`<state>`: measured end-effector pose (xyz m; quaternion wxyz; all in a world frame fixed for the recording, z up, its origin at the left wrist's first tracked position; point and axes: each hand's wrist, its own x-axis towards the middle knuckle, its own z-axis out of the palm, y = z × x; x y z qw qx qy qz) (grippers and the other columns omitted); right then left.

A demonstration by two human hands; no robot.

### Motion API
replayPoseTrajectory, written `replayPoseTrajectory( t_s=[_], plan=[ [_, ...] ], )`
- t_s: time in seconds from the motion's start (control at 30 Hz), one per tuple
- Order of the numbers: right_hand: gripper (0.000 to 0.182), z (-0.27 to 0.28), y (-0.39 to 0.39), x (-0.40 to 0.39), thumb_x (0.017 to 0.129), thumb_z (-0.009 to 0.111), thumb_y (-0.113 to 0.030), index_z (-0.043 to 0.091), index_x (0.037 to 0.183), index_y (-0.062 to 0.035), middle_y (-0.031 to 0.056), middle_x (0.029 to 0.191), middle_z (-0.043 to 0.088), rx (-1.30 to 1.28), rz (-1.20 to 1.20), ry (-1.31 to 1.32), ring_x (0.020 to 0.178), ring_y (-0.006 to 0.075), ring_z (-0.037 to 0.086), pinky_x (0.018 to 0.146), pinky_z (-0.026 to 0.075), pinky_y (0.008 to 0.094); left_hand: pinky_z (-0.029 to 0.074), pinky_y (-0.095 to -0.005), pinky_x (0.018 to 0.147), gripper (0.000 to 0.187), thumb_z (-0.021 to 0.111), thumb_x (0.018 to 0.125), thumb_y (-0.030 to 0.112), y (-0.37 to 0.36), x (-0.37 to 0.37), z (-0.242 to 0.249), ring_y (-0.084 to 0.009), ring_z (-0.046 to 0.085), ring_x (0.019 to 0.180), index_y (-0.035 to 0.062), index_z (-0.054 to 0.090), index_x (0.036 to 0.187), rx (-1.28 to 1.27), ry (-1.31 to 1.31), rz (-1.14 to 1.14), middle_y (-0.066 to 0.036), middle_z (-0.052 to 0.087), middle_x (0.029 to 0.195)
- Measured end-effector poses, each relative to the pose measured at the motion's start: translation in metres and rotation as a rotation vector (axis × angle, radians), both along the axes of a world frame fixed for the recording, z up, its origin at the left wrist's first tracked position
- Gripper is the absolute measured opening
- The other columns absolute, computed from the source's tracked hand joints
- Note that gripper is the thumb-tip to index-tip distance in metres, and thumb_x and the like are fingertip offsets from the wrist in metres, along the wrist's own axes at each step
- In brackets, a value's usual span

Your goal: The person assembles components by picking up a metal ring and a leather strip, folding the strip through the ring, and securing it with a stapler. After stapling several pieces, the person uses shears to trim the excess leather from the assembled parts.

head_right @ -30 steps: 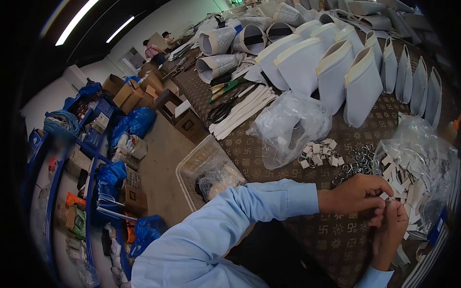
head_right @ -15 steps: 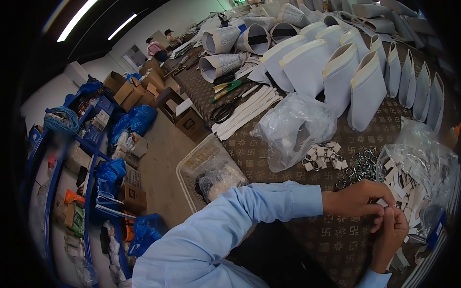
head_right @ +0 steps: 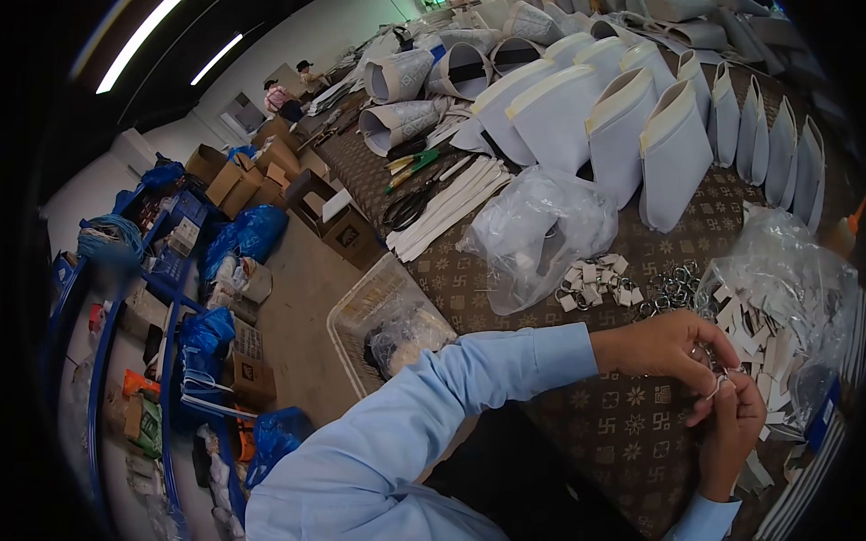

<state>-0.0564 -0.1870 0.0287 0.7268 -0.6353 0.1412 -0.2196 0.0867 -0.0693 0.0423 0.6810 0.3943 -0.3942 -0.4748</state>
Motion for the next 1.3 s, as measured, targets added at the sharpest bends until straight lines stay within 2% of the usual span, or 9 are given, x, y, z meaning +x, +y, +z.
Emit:
replayPoseTrajectory(
  t_s=[0.1, 0.2, 0.27, 0.3, 0.33, 0.37, 0.43, 0.57, 1.3],
  plan=[
    [0.019, -0.001, 0.010, 0.002, 0.093, 0.053, -0.017, 0.054, 0.084, -0.0004, 0.0031, 0.066, 0.056, -0.113, -0.077, 0.063, 0.052, 0.0063, 0.051, 0.048, 0.040, 0.0181, 0.051, -0.0238, 0.067, 0.034, 0.070, 0.076, 0.004, 0.003, 0.002, -0.001, -0.0135, 0.063, 0.073, -0.0098, 0.056, 0.104, 0.053, -0.017, -0.090, -0.011, 0.063, 0.088],
    [0.017, -0.006, 0.001, -0.003, 0.092, 0.054, -0.015, 0.056, 0.083, -0.0005, 0.0040, 0.065, 0.058, -0.334, -0.171, 0.109, 0.055, 0.0077, 0.054, 0.051, 0.042, 0.0199, 0.050, -0.0247, 0.068, 0.027, 0.071, 0.077, 0.007, 0.005, 0.002, 0.004, -0.0120, 0.062, 0.073, -0.0089, 0.059, 0.095, 0.082, -0.172, 0.006, -0.011, 0.065, 0.082],
    [0.014, 0.001, 0.007, -0.001, 0.091, 0.056, -0.012, 0.056, 0.084, 0.0005, 0.0055, 0.066, 0.059, -0.121, -0.150, 0.076, 0.055, 0.0090, 0.056, 0.052, 0.044, 0.0203, 0.050, -0.0242, 0.068, 0.025, 0.072, 0.077, 0.010, 0.008, 0.000, 0.010, -0.0096, 0.061, 0.075, -0.0058, 0.062, 0.094, 0.129, -0.378, 0.113, -0.008, 0.066, 0.083],
    [0.012, 0.004, 0.007, -0.001, 0.090, 0.056, -0.010, 0.056, 0.085, 0.0016, 0.0073, 0.068, 0.062, -0.089, -0.124, 0.044, 0.058, 0.0114, 0.060, 0.053, 0.047, 0.0214, 0.049, -0.0229, 0.067, 0.026, 0.074, 0.076, 0.012, 0.008, -0.002, 0.009, -0.0086, 0.060, 0.076, -0.0037, 0.063, 0.094, 0.134, -0.215, 0.090, -0.006, 0.066, 0.084],
    [0.011, 0.015, 0.007, -0.004, 0.090, 0.055, -0.008, 0.057, 0.090, 0.0034, 0.0085, 0.071, 0.063, -0.133, -0.047, 0.078, 0.062, 0.0139, 0.063, 0.054, 0.049, 0.0225, 0.049, -0.0215, 0.067, 0.025, 0.074, 0.076, 0.011, 0.008, -0.001, 0.014, -0.0084, 0.060, 0.076, -0.0032, 0.062, 0.093, 0.245, -0.412, 0.131, -0.006, 0.065, 0.084],
    [0.013, 0.017, 0.006, -0.007, 0.091, 0.055, -0.008, 0.057, 0.095, 0.0046, 0.0098, 0.076, 0.064, -0.100, -0.009, 0.033, 0.064, 0.0148, 0.064, 0.057, 0.051, 0.0228, 0.050, -0.0226, 0.064, 0.017, 0.070, 0.079, 0.006, 0.007, -0.006, 0.015, -0.0106, 0.062, 0.073, -0.0047, 0.061, 0.090, 0.165, -0.168, 0.087, -0.008, 0.066, 0.079],
    [0.017, 0.019, 0.004, -0.009, 0.091, 0.054, -0.007, 0.056, 0.101, 0.0058, 0.0117, 0.084, 0.065, -0.019, 0.063, -0.017, 0.068, 0.0161, 0.065, 0.062, 0.053, 0.0238, 0.051, -0.0224, 0.066, 0.017, 0.069, 0.079, 0.003, 0.004, -0.001, 0.008, -0.0112, 0.063, 0.075, -0.0042, 0.060, 0.091, 0.212, -0.316, 0.187, -0.007, 0.065, 0.082],
    [0.019, 0.020, -0.001, -0.008, 0.091, 0.055, -0.007, 0.056, 0.104, 0.0058, 0.0124, 0.089, 0.065, 0.177, 0.189, -0.089, 0.074, 0.0160, 0.065, 0.066, 0.054, 0.0250, 0.051, -0.0216, 0.068, 0.018, 0.069, 0.079, 0.001, 0.008, -0.002, 0.014, -0.0104, 0.062, 0.077, -0.0035, 0.060, 0.093, 0.175, -0.233, 0.201, -0.007, 0.065, 0.086],
    [0.013, 0.019, -0.002, -0.012, 0.088, 0.059, -0.007, 0.059, 0.094, 0.0047, 0.0082, 0.080, 0.064, -0.109, 0.094, -0.077, 0.068, 0.0107, 0.063, 0.060, 0.051, 0.0219, 0.049, -0.0203, 0.070, 0.014, 0.068, 0.081, 0.003, 0.008, -0.010, 0.006, -0.0075, 0.060, 0.080, -0.0016, 0.063, 0.094, 0.078, -0.516, 0.241, -0.003, 0.063, 0.088]
  ],
)
